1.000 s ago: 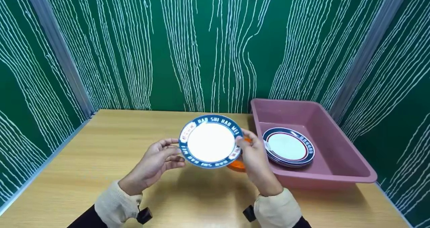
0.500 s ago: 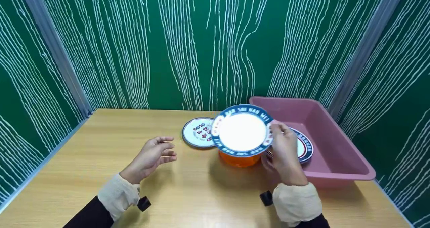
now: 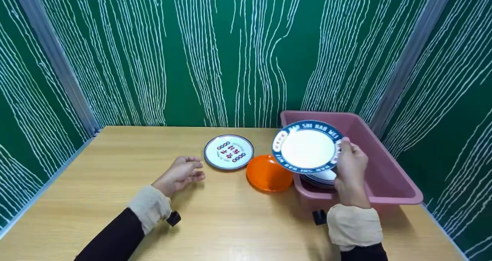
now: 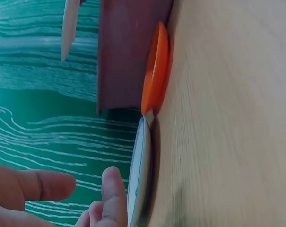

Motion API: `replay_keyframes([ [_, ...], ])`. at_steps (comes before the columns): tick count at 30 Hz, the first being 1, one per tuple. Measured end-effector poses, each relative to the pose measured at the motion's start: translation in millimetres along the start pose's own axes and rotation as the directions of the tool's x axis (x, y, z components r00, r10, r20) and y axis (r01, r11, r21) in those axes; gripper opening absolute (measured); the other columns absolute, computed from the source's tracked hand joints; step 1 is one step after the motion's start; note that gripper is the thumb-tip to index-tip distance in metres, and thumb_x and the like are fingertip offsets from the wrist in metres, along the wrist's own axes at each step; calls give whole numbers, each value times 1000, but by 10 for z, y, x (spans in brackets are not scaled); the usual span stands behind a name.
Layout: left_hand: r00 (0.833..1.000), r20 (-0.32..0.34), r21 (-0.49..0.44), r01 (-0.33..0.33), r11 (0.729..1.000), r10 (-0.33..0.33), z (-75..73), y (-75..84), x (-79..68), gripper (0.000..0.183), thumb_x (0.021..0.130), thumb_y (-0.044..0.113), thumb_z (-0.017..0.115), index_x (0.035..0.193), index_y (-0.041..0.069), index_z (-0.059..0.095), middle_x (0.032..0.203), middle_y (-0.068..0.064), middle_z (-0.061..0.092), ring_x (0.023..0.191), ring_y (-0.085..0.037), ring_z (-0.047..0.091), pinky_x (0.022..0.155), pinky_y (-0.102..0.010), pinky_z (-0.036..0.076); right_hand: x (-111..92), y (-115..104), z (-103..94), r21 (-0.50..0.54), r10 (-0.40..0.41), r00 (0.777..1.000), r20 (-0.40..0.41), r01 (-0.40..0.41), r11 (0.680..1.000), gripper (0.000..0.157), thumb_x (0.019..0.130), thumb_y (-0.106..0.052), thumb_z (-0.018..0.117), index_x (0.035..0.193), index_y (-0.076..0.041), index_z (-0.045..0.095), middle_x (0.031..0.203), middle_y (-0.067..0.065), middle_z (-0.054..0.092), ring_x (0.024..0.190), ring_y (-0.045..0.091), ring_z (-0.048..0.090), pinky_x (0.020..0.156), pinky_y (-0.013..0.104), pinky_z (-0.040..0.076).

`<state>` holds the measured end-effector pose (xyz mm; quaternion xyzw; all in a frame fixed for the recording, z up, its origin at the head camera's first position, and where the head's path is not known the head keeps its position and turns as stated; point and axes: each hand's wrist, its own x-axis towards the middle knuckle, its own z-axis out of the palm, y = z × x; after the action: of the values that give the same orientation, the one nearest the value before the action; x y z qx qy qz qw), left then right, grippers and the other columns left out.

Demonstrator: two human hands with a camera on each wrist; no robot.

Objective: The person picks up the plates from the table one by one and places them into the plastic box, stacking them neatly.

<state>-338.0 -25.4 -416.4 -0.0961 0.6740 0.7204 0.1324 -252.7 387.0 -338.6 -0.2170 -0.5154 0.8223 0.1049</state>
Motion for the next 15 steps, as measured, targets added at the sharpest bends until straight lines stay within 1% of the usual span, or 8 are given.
replay_keyframes([
  [3, 999, -35, 33, 2, 999, -1, 5, 9, 96, 30, 96, -1, 56, 125, -1, 48, 114, -16, 56, 77, -22, 60, 75, -32, 61, 57, -24, -84, 0, 20, 999, -41, -20, 1000, 36, 101, -45, 58, 126, -21, 52, 93, -3, 66, 81, 11, 69, 72, 22, 61],
  [5, 999, -54, 54, 10, 998, -7, 17, 9, 151, 30, 97, 0, 58, 125, -2, 48, 115, -15, 55, 79, -23, 61, 75, -33, 61, 89, -33, -134, 10, 21, 998, -62, -20, 1000, 34, 102, -44, 55, 125, -20, 50, 93, -3, 63, 79, 10, 67, 69, 20, 60],
  [8, 998, -64, 71, 20, 997, -15, 57, 11, 223, 34, 97, 2, 60, 128, -2, 47, 115, -16, 53, 82, -25, 61, 75, -34, 61, 139, -54, -212, 20, 21, 995, -98, -19, 1000, 30, 104, -44, 51, 124, -21, 49, 97, -3, 58, 79, 9, 65, 69, 19, 59],
  [10, 997, -73, 90, 34, 995, -27, 86, 17, 271, 33, 98, 3, 61, 127, -2, 46, 114, -16, 52, 83, -25, 61, 76, -34, 62, 170, -64, -263, 18, 17, 993, -117, -15, 1000, 28, 104, -44, 49, 123, -23, 48, 103, -4, 57, 81, 8, 64, 70, 19, 59],
  [13, 995, -83, 109, 58, 992, -49, 110, 9, 352, 30, 98, 3, 61, 123, -1, 45, 113, -17, 53, 83, -26, 62, 77, -34, 63, 214, -53, -315, 4, 6, 991, -134, -5, 1000, 26, 105, -44, 45, 122, -24, 47, 110, -4, 56, 84, 8, 64, 73, 21, 60],
  [15, 994, -91, 110, 72, 991, -63, 110, -1, 400, 29, 98, 3, 62, 121, -1, 46, 114, -18, 54, 83, -26, 63, 78, -35, 63, 243, -38, -333, -24, 11, 990, -141, -14, 1000, 27, 106, -45, 43, 121, -24, 47, 112, -3, 55, 85, 9, 63, 73, 21, 59],
])
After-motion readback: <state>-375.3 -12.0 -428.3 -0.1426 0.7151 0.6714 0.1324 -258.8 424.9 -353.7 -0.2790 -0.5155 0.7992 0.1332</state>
